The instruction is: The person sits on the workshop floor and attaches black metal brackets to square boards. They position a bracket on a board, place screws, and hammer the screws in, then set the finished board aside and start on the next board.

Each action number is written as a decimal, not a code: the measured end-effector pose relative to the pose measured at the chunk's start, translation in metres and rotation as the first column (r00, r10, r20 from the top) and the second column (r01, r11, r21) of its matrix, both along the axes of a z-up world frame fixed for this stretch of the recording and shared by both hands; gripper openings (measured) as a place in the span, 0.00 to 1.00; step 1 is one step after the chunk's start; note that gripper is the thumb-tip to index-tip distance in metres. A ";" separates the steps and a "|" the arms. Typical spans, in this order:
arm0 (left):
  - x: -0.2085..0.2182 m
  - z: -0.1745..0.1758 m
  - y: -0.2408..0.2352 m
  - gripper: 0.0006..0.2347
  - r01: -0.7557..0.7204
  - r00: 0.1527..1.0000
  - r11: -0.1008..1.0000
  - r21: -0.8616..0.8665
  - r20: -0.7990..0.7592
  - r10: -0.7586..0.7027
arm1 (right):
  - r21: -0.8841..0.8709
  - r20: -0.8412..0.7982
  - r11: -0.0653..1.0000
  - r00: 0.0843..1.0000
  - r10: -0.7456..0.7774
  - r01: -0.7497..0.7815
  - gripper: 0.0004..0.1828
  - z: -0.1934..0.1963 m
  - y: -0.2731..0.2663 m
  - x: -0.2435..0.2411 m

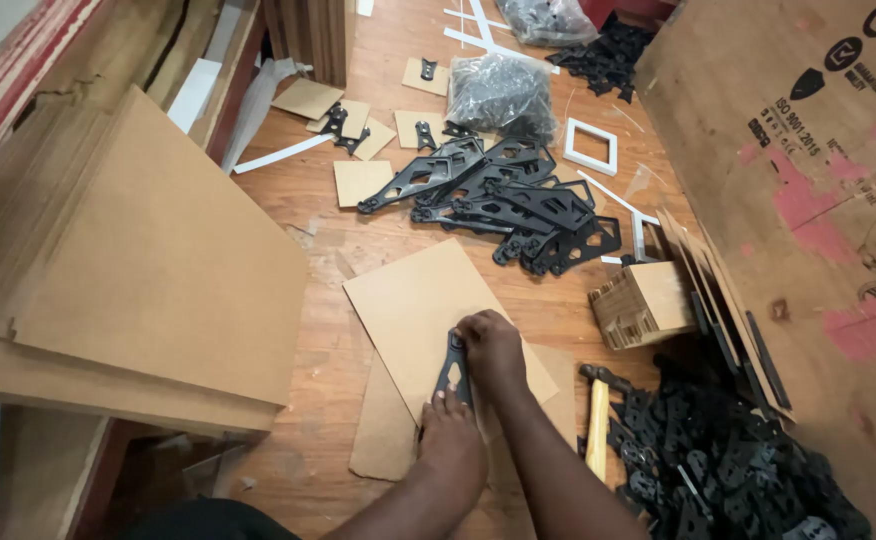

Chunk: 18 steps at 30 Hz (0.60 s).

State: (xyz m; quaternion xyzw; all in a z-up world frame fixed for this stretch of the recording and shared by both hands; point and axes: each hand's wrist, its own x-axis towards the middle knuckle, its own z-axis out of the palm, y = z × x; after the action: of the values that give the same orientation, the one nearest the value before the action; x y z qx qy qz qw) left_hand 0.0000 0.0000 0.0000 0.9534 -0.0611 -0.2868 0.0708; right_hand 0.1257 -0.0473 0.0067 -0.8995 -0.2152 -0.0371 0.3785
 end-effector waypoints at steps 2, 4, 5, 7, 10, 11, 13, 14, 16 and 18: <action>0.003 -0.004 -0.001 0.29 0.009 1.000 1.000 -0.014 0.005 -0.009 | -0.013 0.032 1.000 0.999 0.007 -0.007 0.04 0.001 0.000 0.002; 0.001 0.017 0.008 0.29 0.022 1.000 0.999 -0.027 -0.002 -0.022 | -0.026 0.051 1.000 0.999 0.011 -0.010 0.05 -0.004 0.002 0.006; -0.001 0.042 0.015 0.33 0.034 0.997 0.999 -0.041 -0.074 -0.037 | -0.045 0.030 0.999 1.000 0.003 -0.002 0.05 -0.008 0.001 0.008; -0.001 0.046 0.018 0.36 0.048 0.987 0.997 -0.056 -0.149 -0.056 | -0.064 0.005 0.998 1.000 -0.007 0.008 0.05 -0.015 -0.002 0.016; 0.004 0.019 0.017 0.30 -0.018 1.000 0.995 -0.102 -0.022 0.016 | -0.116 -0.031 0.993 0.999 0.013 -0.017 0.06 -0.027 -0.004 0.032; 0.005 0.029 0.020 0.31 -0.022 0.998 0.994 -0.104 -0.058 0.016 | -0.124 -0.069 0.992 0.998 -0.004 -0.004 0.07 -0.033 -0.004 0.035; 0.004 0.031 0.021 0.32 -0.025 0.996 0.994 -0.106 -0.093 0.015 | -0.133 -0.104 0.991 0.994 -0.022 0.008 0.08 -0.031 -0.002 0.036; 0.003 0.023 0.020 0.30 -0.012 1.000 0.995 -0.101 -0.029 0.009 | -0.121 -0.226 0.991 0.970 -0.084 0.058 0.10 -0.023 0.001 0.034; 0.001 0.017 0.020 0.28 0.009 0.999 0.996 -0.093 0.037 -0.005 | -0.113 -0.344 0.987 0.927 -0.149 0.117 0.11 -0.009 0.001 0.030; 0.000 0.026 0.020 0.28 0.032 0.999 0.998 -0.062 0.020 -0.031 | -0.140 -0.411 0.987 0.902 -0.132 0.081 0.18 0.004 -0.006 0.025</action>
State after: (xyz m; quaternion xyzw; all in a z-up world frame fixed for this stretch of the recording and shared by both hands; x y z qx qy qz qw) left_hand 0.0000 0.0205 0.0260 0.9523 -0.0855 -0.2769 0.0955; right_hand 0.1511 -0.0536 0.0111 -0.9179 -0.0811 0.1493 0.3586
